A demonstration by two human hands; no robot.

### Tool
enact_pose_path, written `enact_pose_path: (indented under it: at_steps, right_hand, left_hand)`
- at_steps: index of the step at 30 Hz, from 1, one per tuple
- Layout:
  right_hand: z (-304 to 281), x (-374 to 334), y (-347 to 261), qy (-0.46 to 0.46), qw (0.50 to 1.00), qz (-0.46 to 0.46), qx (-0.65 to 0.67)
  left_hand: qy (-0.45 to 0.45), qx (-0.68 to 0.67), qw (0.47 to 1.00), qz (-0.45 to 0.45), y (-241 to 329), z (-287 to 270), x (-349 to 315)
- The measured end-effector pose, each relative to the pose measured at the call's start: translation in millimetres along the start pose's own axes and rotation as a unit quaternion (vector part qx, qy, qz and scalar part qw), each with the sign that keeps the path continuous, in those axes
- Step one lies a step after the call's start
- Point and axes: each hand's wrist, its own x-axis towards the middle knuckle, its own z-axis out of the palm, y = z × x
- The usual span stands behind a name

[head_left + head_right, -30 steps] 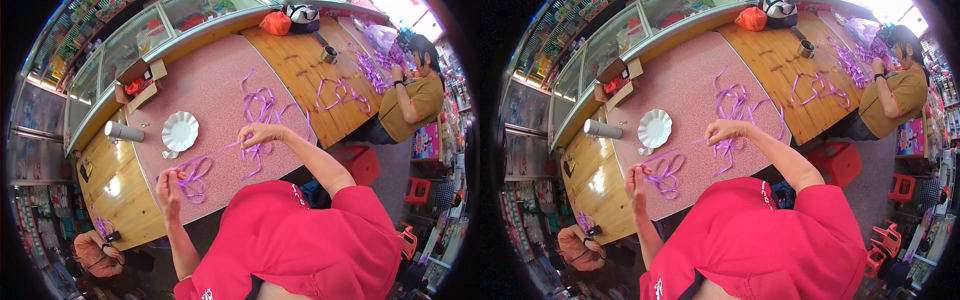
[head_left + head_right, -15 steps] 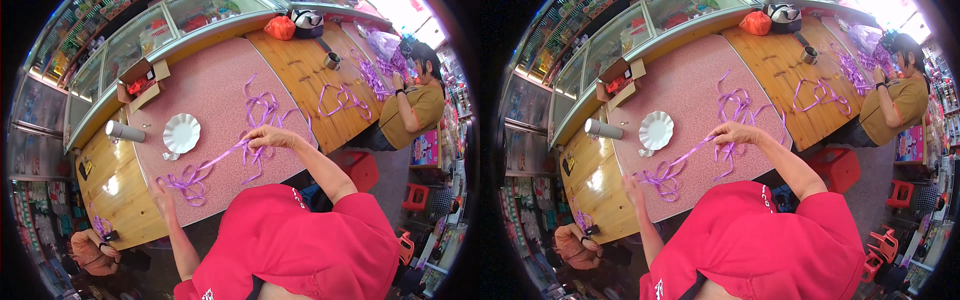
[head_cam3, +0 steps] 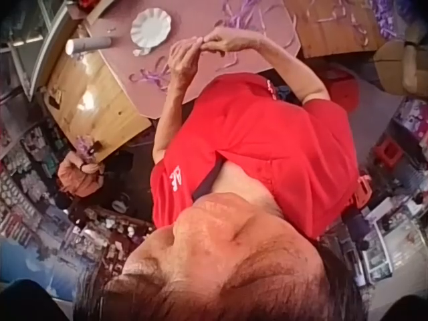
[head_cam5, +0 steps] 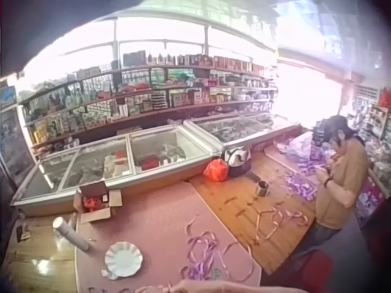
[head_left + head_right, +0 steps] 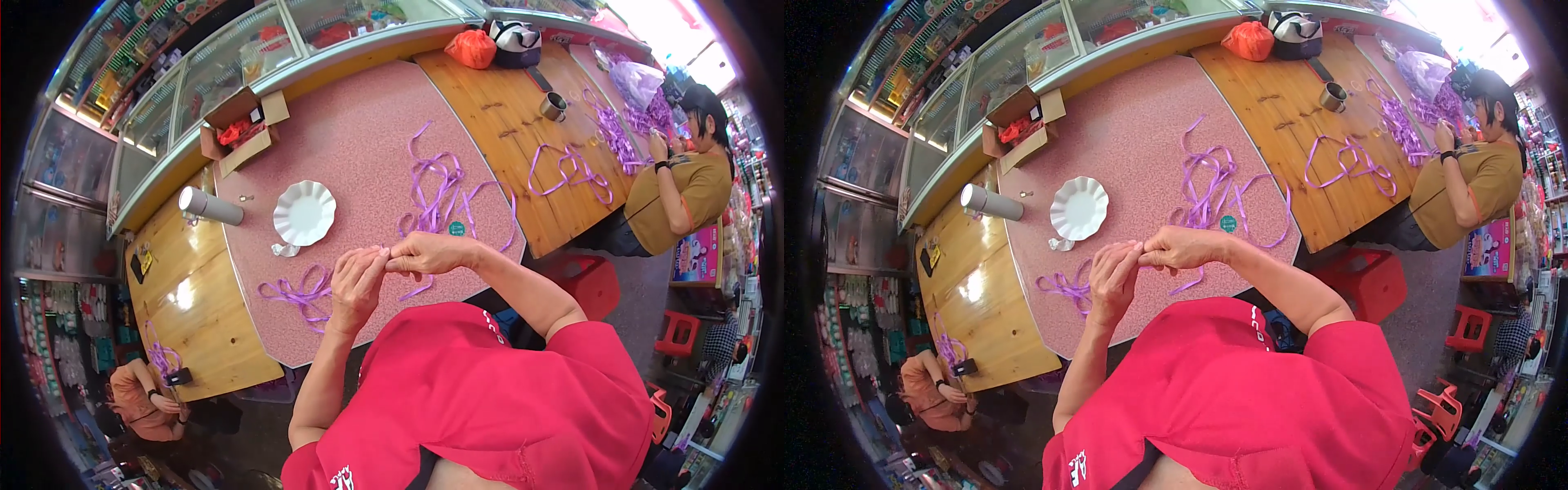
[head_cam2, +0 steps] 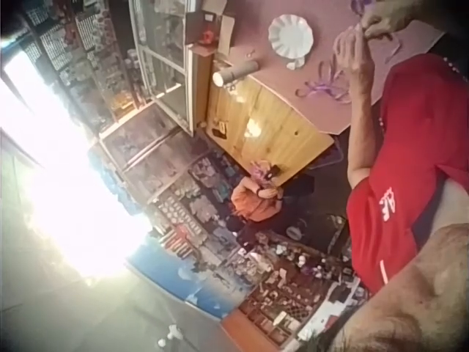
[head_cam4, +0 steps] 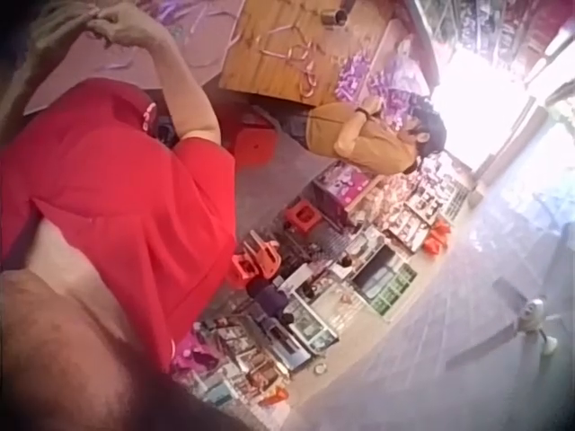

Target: Tying and manipulating purple plastic ribbons to create decorative items at a workstation.

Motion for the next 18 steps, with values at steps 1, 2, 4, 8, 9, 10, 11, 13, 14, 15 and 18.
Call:
enact_pose_path:
  at_steps: [1, 2, 4, 8, 9, 10, 11, 13, 14, 15, 18]
  right_hand:
    - [0.4, -0.2, -1.7, 0.001, 1.000, 0.000, 0.000]
    - [0.8, -0.7, -5.0, -0.011, 1.000, -0.002, -0.006]
    - [-1.3, -1.7, -7.9, -0.022, 1.000, -0.005, -0.014]
    - [-16.2, -7.7, -3.7, -0.044, 0.999, 0.002, -0.021]
    - [-22.5, -10.3, -1.2, -0.045, 0.999, 0.015, -0.004]
    - [-30.7, -13.1, 3.7, -0.044, 0.999, 0.015, -0.004]
    - [-40.2, -15.6, 12.1, -0.042, 0.999, 0.032, 0.005]
    - [-55.7, -23.0, 29.0, -0.023, 0.999, 0.035, 0.023]
    - [-63.2, -28.6, 38.2, -0.020, 0.999, 0.035, 0.021]
    - [-70.4, -31.6, 47.7, -0.002, 0.999, 0.034, 0.004]
    - [-92.5, -43.0, 75.4, 0.028, 0.998, 0.044, -0.040]
  left_hand:
    - [-0.004, -0.008, 1.000, 0.004, 0.0, -1.5, -0.2]
    - [-0.004, -0.007, 1.000, 0.004, -0.1, -3.0, -0.5]
    - [-0.001, -0.025, 1.000, 0.006, -1.4, -5.3, -0.2]
    - [-0.023, -0.138, 0.986, -0.094, -13.3, -21.9, -18.2]
    - [-0.034, -0.220, 0.959, -0.174, -21.5, -30.7, -26.9]
    - [-0.045, -0.300, 0.919, -0.251, -30.9, -39.6, -34.7]
    - [-0.055, -0.343, 0.892, -0.289, -41.1, -48.8, -42.6]
    - [-0.033, -0.370, 0.863, -0.343, -48.1, -67.3, -49.4]
    - [-0.014, -0.397, 0.829, -0.393, -52.7, -75.2, -52.8]
    - [-0.013, -0.395, 0.830, -0.393, -60.6, -84.6, -61.3]
    - [0.021, -0.371, 0.830, -0.416, -101.4, -112.2, -103.7]
